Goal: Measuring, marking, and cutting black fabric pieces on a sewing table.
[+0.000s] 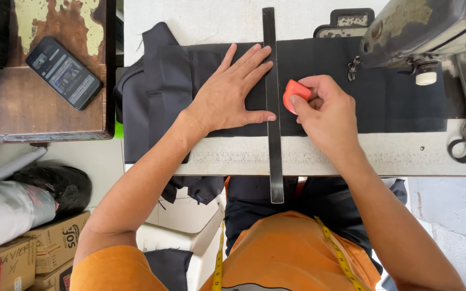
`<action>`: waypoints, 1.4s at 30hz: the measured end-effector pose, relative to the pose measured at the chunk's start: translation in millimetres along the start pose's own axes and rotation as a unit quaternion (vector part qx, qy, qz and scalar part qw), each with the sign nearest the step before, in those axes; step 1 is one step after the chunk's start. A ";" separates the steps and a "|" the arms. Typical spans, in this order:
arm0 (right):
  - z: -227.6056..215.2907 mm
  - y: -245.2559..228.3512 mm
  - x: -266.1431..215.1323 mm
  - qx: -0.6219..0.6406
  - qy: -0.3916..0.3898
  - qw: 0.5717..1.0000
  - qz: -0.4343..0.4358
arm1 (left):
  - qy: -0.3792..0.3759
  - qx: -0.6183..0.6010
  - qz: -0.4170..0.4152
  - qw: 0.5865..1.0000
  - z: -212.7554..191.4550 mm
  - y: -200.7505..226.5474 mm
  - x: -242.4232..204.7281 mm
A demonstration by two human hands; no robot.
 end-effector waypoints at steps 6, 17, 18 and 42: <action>13.7 -1.3 50.2 -0.055 -0.001 0.995 -0.087 | 0.002 0.006 0.006 1.000 1.6 -2.0 0.3; 4.2 0.8 1.3 -0.061 -0.059 0.995 -0.043 | -0.002 0.027 0.008 1.000 1.4 0.3 0.5; -3.0 10.2 -20.2 -0.060 -0.055 0.996 -0.043 | -0.002 0.027 0.012 1.000 -0.7 0.9 -2.8; -248.3 160.8 -212.9 -0.018 0.069 0.996 0.058 | -0.330 -0.183 -0.495 0.782 244.2 47.2 -254.8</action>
Point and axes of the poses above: each hand's wrist, its own x-axis towards the middle knuckle, its own z-axis out of the palm, y = z × x, the point moved 5 cm from there along x, towards the middle knuckle, and after that the axes turned 3 degrees about -z, right-handed, at the moved point
